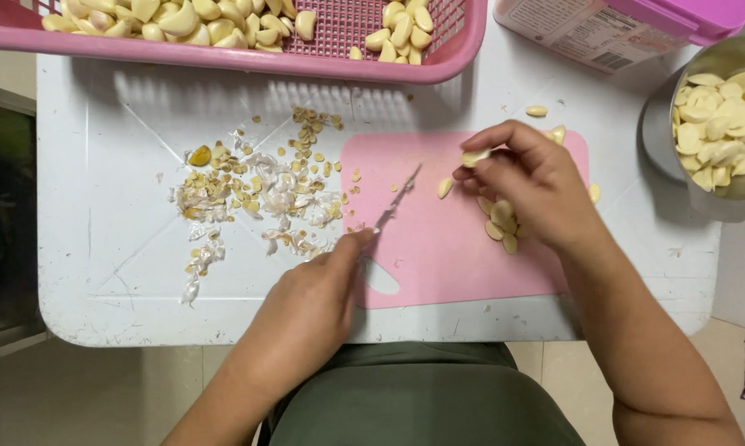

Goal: Trimming the root ends of peeled garlic cloves using a small knife on a cutting board.

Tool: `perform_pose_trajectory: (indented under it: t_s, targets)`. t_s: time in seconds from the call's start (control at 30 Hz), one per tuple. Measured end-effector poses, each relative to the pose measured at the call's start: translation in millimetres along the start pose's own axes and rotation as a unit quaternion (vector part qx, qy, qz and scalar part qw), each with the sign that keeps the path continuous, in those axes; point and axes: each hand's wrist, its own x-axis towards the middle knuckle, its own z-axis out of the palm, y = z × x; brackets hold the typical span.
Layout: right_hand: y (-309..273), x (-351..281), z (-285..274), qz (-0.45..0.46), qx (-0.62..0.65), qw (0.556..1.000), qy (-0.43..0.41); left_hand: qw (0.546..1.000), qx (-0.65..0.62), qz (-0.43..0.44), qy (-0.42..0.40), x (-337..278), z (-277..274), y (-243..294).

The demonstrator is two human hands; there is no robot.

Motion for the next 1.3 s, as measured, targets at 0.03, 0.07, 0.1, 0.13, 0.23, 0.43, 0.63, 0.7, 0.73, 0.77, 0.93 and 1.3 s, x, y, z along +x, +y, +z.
perform_pose_trajectory:
  t_s: [0.03,0.07,0.1,0.13,0.23,0.43,0.63,0.7,0.73,0.77,0.93,1.3]
  targets:
    - [5.4,2.1,-6.3,0.001,0.001,1.000,0.001,1.000,0.000,0.000,-0.001,-2.9,-3.6,0.7]
    - [10.8,4.1,-12.3,0.003,0.069,0.997,-0.029,1.000,-0.002,-0.024,0.003,-5.9,-7.3,1.2]
    - [15.7,7.1,-18.6,0.004,0.137,0.989,-0.060,0.999,-0.005,-0.049,0.009,-8.5,-11.1,1.8]
    - [10.1,3.9,-15.0,0.004,0.137,0.989,-0.059,0.999,-0.004,-0.049,0.009,-10.7,-11.7,0.6]
    - [-0.8,-3.0,-5.3,-0.024,-0.043,0.997,-0.051,0.998,0.014,-0.060,0.016,-16.8,-15.0,1.5]
    - [18.2,2.8,7.1,-0.157,-0.394,0.905,-0.022,0.996,0.006,-0.088,0.015,-16.3,-16.4,8.7]
    - [11.6,-5.6,10.7,-0.191,-0.333,0.921,-0.062,0.999,-0.008,-0.045,0.008,-16.0,-6.5,8.5]
    - [8.8,-8.2,10.0,-0.197,-0.320,0.925,-0.046,1.000,0.001,-0.015,-0.003,-15.8,-1.0,7.4]
    - [11.6,-7.2,10.7,-0.196,-0.321,0.925,-0.048,1.000,-0.001,-0.017,-0.002,-16.0,0.5,8.4]
    - [14.7,-7.2,10.9,-0.223,-0.336,0.914,-0.035,1.000,-0.002,-0.022,-0.014,-15.5,1.7,9.5]
    - [20.7,-8.3,14.0,-0.271,-0.354,0.895,-0.012,0.998,-0.006,-0.032,-0.045,-13.8,7.0,12.4]
    - [17.0,-8.5,18.1,-0.335,-0.365,0.869,-0.013,0.992,0.120,-0.004,-0.024,-14.6,33.9,5.7]
